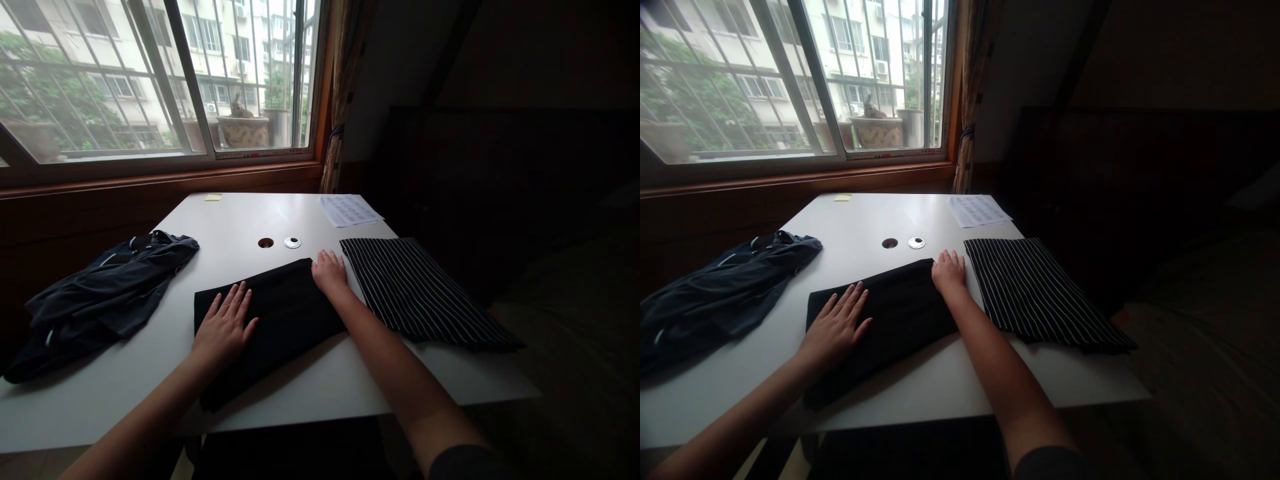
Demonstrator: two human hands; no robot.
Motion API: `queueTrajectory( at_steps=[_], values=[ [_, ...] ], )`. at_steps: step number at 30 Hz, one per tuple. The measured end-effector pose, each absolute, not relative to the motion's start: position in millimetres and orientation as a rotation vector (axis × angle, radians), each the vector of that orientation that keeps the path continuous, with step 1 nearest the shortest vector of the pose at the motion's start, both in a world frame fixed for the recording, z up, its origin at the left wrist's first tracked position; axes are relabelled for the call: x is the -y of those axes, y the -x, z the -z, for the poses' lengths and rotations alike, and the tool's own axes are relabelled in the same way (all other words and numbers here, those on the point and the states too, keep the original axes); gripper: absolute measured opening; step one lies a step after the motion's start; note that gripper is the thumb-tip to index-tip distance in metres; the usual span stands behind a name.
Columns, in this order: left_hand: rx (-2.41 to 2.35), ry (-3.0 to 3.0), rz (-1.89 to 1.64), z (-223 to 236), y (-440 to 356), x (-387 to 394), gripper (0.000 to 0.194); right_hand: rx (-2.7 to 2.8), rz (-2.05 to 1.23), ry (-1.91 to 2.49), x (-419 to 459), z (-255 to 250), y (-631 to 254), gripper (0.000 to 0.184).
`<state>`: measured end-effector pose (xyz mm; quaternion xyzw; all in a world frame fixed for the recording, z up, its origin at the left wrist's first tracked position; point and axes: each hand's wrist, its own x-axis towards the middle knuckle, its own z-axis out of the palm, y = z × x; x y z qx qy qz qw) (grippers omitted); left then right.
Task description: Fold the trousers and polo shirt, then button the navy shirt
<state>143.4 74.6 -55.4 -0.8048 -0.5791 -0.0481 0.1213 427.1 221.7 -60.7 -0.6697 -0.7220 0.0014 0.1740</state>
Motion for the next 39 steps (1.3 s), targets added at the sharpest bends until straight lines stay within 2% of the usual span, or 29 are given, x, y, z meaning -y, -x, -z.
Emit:
queueTrajectory(
  at_steps=[8,16,30,39],
  values=[
    [1.708,2.313,0.159,53.4,-111.0,-51.0,0.071,2.204,0.122,1.536,-193.3,28.0,-420.9,0.054],
    [1.739,2.314,0.05,50.8,-96.0,-68.8,0.065,2.75,-0.162,0.948,-109.0,32.9,-378.8,0.071],
    [1.904,2.294,0.021,54.9,-92.7,-72.0,0.067,2.851,-0.294,0.818,-69.7,37.1,-391.8,0.067],
    [1.904,2.272,-0.034,53.8,-94.0,-70.3,0.068,2.838,-0.539,0.713,-50.6,25.6,-410.5,0.074]
  ],
)
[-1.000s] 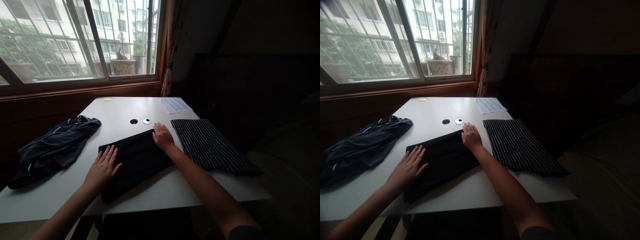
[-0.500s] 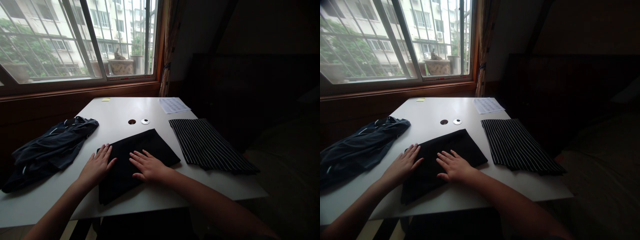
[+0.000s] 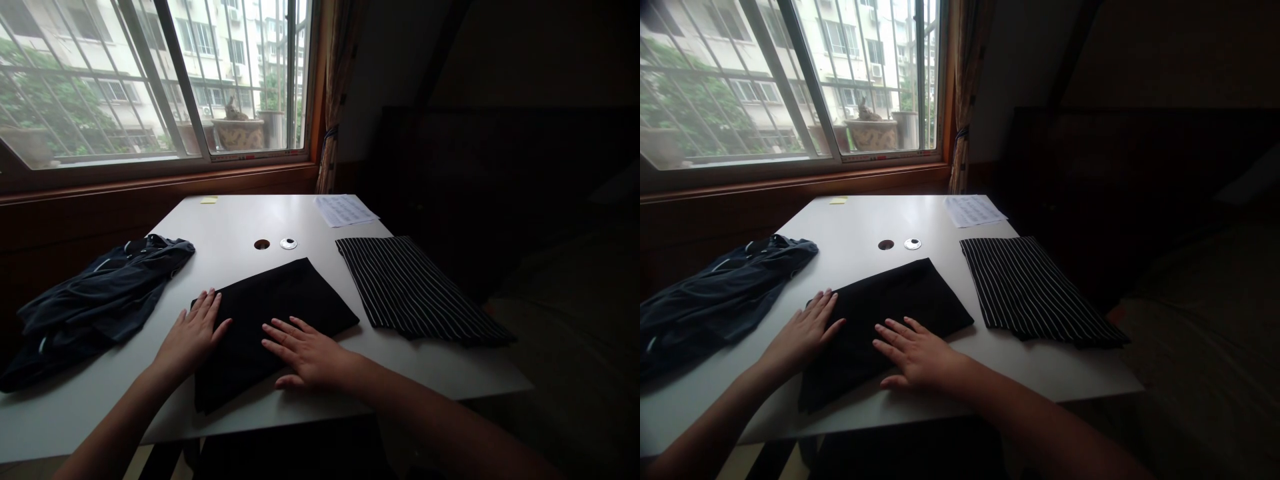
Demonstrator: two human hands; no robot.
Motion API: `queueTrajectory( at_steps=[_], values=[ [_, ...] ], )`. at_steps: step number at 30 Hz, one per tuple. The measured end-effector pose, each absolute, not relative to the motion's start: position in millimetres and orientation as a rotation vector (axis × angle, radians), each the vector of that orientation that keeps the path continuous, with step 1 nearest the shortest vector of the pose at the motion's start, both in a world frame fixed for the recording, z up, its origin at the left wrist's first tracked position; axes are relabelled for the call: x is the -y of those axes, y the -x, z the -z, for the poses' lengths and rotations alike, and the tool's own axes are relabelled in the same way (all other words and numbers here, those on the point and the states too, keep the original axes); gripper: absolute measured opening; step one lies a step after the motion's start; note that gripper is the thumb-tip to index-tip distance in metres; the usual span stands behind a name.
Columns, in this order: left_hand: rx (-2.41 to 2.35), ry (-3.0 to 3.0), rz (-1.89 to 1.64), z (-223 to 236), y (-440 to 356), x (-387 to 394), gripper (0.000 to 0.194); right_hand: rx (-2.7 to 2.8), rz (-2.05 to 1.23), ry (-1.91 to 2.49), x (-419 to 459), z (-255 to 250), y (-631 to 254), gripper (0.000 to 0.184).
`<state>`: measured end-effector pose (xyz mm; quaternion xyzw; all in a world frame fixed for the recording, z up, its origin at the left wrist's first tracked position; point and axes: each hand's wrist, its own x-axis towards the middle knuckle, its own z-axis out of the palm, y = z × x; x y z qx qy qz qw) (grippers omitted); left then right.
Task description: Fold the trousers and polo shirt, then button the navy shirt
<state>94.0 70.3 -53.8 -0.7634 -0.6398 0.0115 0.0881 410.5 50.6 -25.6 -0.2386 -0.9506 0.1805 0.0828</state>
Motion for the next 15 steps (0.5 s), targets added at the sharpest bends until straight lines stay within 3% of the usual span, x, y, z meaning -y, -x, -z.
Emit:
queueTrajectory(
  at_steps=[6,11,15],
  values=[
    [1.765,2.289,-0.021,37.2,-109.0,-66.4,0.065,2.705,-0.728,0.769,-75.8,2.3,-430.1,0.055],
    [1.6,2.376,0.149,25.8,-152.4,-69.1,0.064,2.549,-0.386,1.134,-116.5,18.9,-424.8,0.067],
    [1.567,2.43,0.168,42.4,-175.2,-70.2,0.064,2.622,-0.237,1.275,-134.5,40.6,-414.0,0.073]
  ],
)
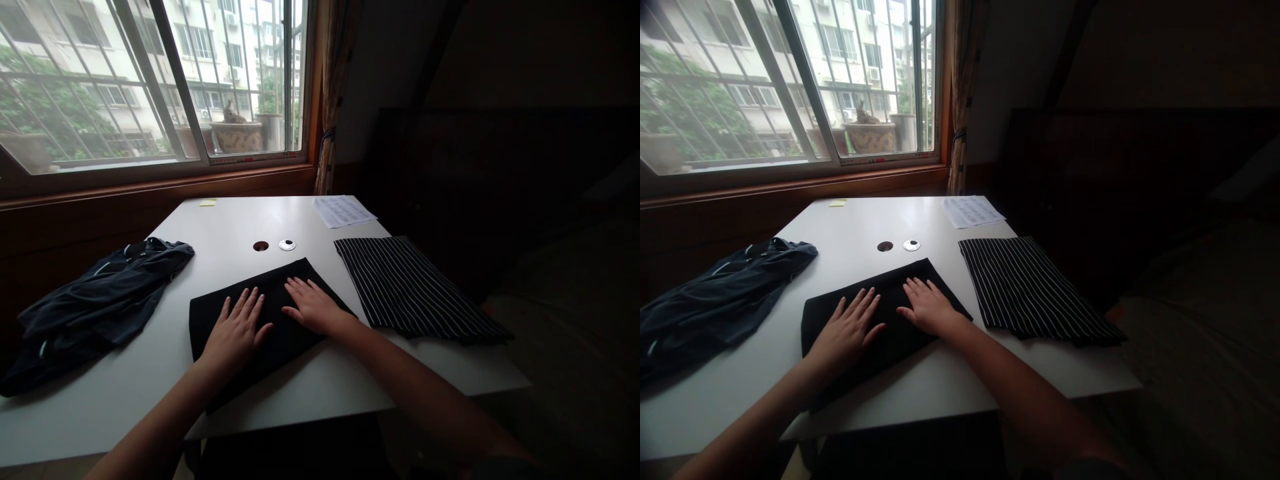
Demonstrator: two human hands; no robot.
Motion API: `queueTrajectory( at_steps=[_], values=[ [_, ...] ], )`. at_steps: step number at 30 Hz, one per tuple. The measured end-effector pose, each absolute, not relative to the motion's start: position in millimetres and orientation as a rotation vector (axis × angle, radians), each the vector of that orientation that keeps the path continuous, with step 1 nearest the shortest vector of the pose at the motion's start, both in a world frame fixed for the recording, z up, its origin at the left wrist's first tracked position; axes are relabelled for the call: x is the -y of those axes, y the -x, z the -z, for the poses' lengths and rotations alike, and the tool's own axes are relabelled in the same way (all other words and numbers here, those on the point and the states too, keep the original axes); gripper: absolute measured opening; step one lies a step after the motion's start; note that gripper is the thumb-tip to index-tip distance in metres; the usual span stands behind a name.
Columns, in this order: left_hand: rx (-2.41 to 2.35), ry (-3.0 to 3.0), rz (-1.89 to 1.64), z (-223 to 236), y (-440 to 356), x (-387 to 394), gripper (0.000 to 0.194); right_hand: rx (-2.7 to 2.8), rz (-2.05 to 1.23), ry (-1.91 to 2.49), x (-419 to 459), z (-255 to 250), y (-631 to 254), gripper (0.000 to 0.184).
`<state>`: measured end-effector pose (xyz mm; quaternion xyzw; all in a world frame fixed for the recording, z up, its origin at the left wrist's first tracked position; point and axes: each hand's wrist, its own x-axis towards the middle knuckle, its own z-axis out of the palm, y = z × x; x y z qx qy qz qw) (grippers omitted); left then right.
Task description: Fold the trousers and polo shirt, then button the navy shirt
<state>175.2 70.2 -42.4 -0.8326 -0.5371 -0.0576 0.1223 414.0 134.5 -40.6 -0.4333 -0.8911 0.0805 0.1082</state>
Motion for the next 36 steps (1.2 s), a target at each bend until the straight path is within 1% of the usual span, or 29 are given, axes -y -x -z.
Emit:
queueTrajectory(
  at_steps=[5,10,14,20,25,30,33,36],
  values=[
    [1.538,2.447,0.222,63.7,-167.6,-63.6,0.064,2.616,-0.191,1.394,-142.5,47.7,-424.5,0.077],
    [1.556,2.417,0.222,61.6,-154.4,-50.7,0.064,2.555,-0.248,1.544,-146.3,45.9,-448.1,0.083],
    [1.614,2.386,0.18,57.5,-143.7,-42.3,0.067,2.527,-0.287,1.586,-146.1,48.1,-459.4,0.082],
    [1.707,2.303,0.126,56.8,-114.2,-41.2,0.07,2.485,-0.26,1.614,-144.4,55.2,-464.3,0.078],
    [1.781,2.241,0.08,50.1,-96.1,-42.1,0.067,2.472,-0.244,1.604,-142.1,54.7,-463.8,0.076],
    [1.673,2.294,0.182,32.6,-123.8,-40.0,0.063,2.468,-0.243,1.603,-142.2,54.5,-463.3,0.074],
    [1.453,2.475,0.268,25.3,-160.3,-39.8,0.06,2.469,-0.243,1.597,-142.2,55.0,-463.3,0.073],
    [1.22,2.656,0.297,28.3,-194.1,-40.1,0.061,2.466,-0.235,1.598,-141.4,54.8,-463.6,0.071]
  ],
)
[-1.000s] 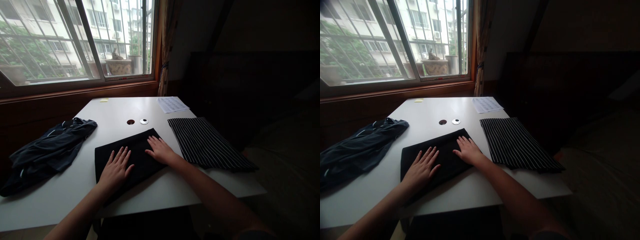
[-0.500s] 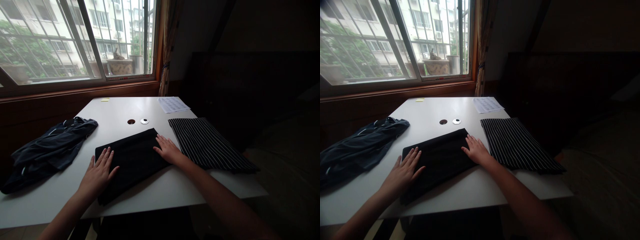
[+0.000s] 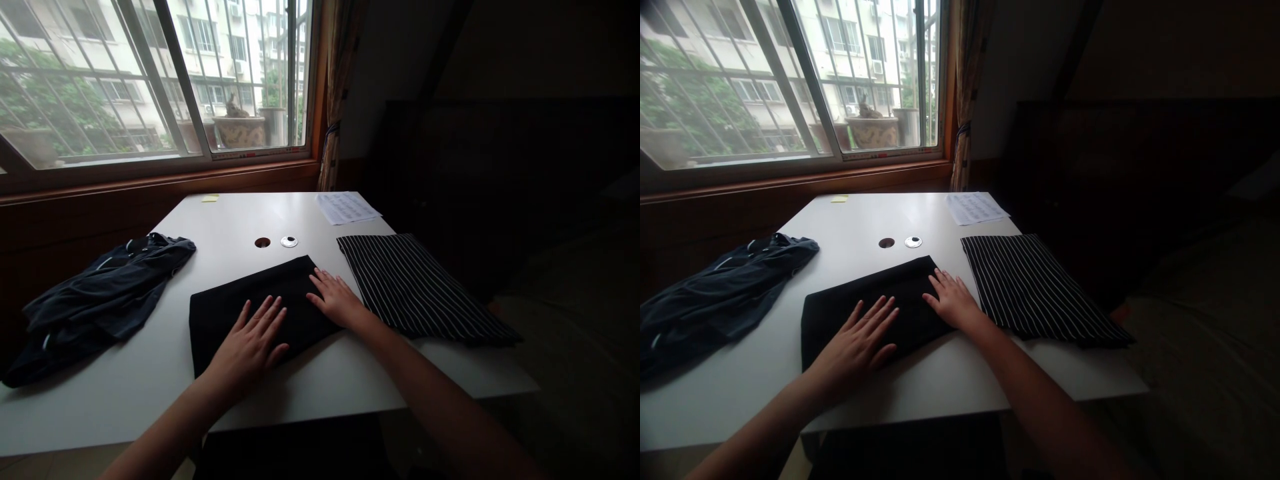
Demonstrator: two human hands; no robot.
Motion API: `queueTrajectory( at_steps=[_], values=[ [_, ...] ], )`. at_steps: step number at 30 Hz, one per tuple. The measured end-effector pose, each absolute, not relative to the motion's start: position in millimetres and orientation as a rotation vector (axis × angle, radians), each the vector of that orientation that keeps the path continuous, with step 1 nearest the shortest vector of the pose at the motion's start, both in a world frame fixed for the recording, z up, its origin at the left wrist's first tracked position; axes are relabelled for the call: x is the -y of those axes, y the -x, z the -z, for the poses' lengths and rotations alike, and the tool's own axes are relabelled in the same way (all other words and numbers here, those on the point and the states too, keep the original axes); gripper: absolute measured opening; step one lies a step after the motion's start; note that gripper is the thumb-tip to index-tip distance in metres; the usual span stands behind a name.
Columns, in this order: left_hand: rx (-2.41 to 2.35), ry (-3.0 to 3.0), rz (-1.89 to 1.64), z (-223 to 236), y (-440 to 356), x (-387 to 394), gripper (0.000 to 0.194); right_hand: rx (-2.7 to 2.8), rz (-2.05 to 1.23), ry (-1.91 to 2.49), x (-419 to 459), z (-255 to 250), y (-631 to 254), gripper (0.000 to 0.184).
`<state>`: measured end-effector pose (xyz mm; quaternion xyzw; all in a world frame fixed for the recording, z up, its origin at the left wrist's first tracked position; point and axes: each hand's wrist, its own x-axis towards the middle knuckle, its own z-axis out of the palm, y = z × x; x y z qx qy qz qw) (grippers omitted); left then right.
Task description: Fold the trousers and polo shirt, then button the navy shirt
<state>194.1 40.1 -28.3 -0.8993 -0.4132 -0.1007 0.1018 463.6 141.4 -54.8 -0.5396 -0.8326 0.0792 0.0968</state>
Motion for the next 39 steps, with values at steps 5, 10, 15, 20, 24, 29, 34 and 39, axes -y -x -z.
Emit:
queueTrajectory(
  at_steps=[5,10,15,20,24,29,34,39],
  values=[
    [1.164,2.743,0.28,49.7,-214.8,-34.2,0.069,2.47,-0.223,1.591,-141.4,54.2,-464.4,0.07],
    [1.214,2.72,0.272,58.3,-202.3,-20.8,0.069,2.48,-0.246,1.587,-142.9,54.9,-465.1,0.071],
    [1.204,2.706,0.171,54.8,-187.8,-10.0,0.063,2.488,-0.256,1.58,-142.4,55.3,-466.0,0.072],
    [1.154,2.744,0.135,51.7,-179.1,-10.0,0.074,2.493,-0.275,1.558,-140.7,56.3,-470.2,0.067],
    [1.168,2.723,0.111,49.4,-173.5,-17.8,0.077,2.494,-0.321,1.499,-139.6,54.5,-476.2,0.061],
    [1.206,2.652,0.093,45.7,-155.8,-31.5,0.079,2.418,-0.383,1.354,-139.8,49.4,-484.7,0.052],
    [1.153,2.674,0.112,43.0,-133.4,-34.7,0.07,2.328,-0.318,1.283,-136.8,44.0,-486.1,0.036],
    [1.242,2.637,0.162,37.7,-116.8,-37.6,0.061,2.304,-0.186,1.353,-131.0,39.5,-480.4,0.027]
  ],
)
